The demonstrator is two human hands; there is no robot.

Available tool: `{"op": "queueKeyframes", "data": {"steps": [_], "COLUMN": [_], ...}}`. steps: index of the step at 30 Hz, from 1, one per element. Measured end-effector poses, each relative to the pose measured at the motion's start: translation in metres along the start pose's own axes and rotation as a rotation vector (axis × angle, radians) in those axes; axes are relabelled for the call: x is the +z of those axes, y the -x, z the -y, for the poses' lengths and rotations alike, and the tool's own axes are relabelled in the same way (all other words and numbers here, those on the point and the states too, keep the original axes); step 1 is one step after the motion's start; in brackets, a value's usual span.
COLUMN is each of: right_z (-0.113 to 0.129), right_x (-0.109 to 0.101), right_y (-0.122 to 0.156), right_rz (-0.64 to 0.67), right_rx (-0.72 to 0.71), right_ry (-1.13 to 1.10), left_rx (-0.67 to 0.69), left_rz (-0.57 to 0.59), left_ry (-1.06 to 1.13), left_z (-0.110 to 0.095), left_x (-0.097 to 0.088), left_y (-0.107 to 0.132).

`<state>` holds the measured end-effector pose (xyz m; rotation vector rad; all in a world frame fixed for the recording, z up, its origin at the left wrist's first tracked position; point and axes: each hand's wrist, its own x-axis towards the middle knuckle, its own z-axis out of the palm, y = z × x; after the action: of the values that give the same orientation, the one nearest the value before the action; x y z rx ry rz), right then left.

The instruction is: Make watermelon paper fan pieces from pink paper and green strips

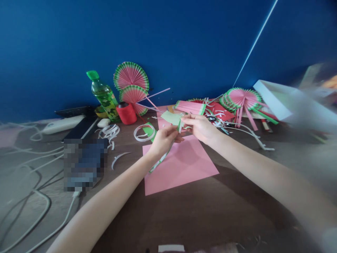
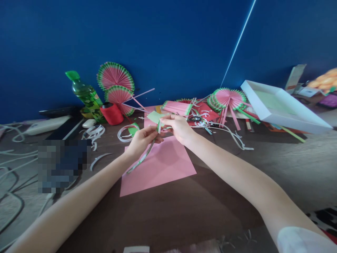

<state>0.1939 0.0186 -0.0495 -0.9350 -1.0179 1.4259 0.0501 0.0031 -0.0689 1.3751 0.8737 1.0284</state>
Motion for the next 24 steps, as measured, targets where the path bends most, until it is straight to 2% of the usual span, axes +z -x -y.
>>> {"op": "queueKeyframes", "data": {"steps": [5, 11, 18, 24], "right_z": [-0.0015, -0.0027, -0.0030, -0.0055], "right_x": [0.0009, -0.0003, -0.0010, -0.0025], "right_y": [0.0009, -0.0007, -0.0016, -0.0028], "right_rz": [0.007, -0.007, -0.003, -0.003], "right_rx": [0.002, -0.013, 0.001, -0.004], "right_ry": [-0.023, -0.008, -0.037, -0.026], "left_rx": [0.101, 0.155, 0.135, 0.094], "left_rz": [0.011, 0.006, -0.014, -0.020], "left_ry": [-0.080, 0.000, -0.068, -0.033], "left_z": [0.0036, 0.0088, 0.0089, 0.0041], "left_x": [-0.0005, -0.0016, -0.0008, 0.0012], "left_y": [-0.0010, -0.0013, -0.0004, 0.0012]}}
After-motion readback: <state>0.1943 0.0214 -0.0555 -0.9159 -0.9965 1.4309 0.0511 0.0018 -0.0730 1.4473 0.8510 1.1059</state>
